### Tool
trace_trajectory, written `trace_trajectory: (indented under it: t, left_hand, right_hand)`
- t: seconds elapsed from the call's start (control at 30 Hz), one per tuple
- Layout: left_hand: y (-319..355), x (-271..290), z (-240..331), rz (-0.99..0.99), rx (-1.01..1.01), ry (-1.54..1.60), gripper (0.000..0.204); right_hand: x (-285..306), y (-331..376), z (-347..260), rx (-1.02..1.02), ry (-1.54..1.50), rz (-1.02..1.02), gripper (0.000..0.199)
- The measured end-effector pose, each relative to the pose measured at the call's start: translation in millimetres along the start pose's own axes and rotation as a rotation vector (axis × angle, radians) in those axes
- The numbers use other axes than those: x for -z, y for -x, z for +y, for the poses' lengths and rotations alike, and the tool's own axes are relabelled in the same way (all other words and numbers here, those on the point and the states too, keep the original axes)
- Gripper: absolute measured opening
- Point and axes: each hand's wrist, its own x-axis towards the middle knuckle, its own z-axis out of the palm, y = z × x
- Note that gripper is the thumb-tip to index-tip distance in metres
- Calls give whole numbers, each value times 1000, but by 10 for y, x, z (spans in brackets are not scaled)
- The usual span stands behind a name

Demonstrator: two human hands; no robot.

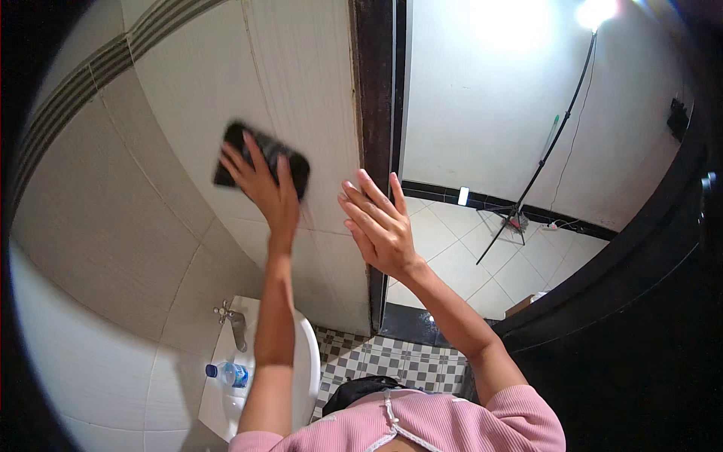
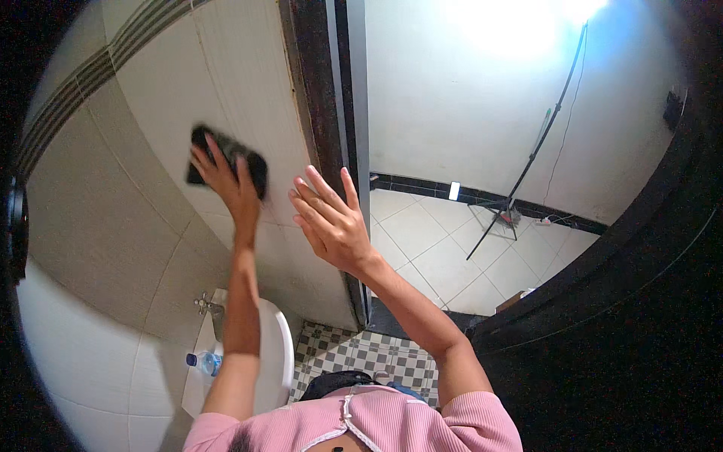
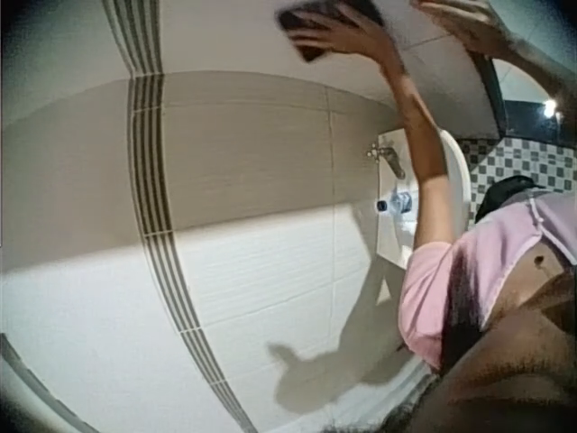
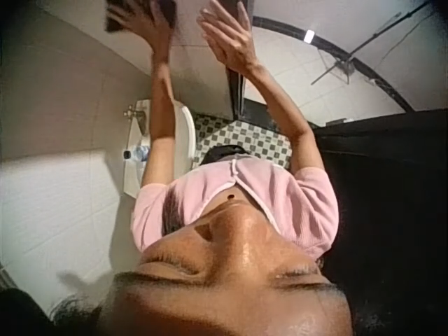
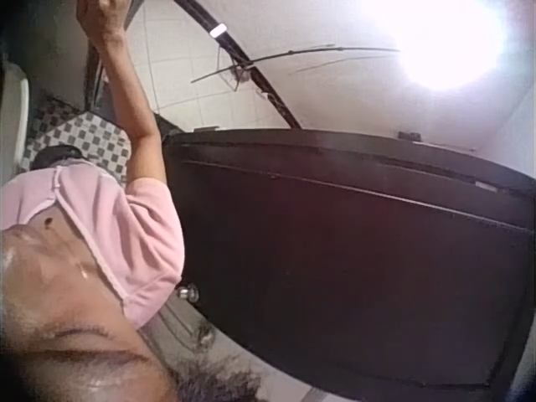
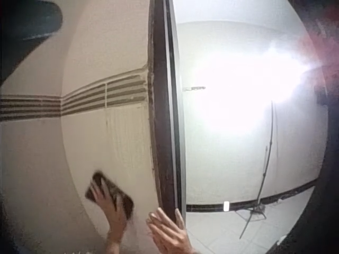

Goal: Cleaning the tiled wall in a bathroom using a cloth.

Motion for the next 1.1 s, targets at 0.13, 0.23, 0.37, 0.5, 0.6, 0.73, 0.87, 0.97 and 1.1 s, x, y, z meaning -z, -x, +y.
trace_trajectory:
  t: [0.13, 0.23, 0.37, 0.5, 0.6, 0.73, 0.87, 0.97, 1.1]
  left_hand:
    - [-651, -18, -129, 78, -115, -42, 58]
    - [-669, 30, -443, 166, -36, -70, 55]
    - [-38, -20, -1027, 249, 304, -142, 53]
    - [1215, -255, -1398, 279, 609, -205, 53]
    - [1370, -486, -612, 252, 706, -111, 55]
    - [521, -301, -4, 199, 306, -46, 55]
    - [-578, -150, 565, 124, -55, -27, 58]
    - [-755, -167, 810, 74, -207, -140, 54]
    - [92, -305, 296, 64, -331, -98, 60]
  right_hand:
    - [-5, 89, 63, 5, 4, -1, 30]
    - [-61, 152, 95, -4, 4, -21, 31]
    - [-47, 162, 97, -6, 9, -37, 30]
    - [-66, 146, -25, 13, -47, -33, 31]
    - [59, 198, 105, -3, -8, -67, 31]
    - [264, 172, 138, -13, 32, -35, 29]
    - [288, 112, 119, -54, 29, 46, 26]
    - [229, 118, 116, -64, 27, 50, 27]
    - [118, 111, 16, -38, 20, 25, 28]
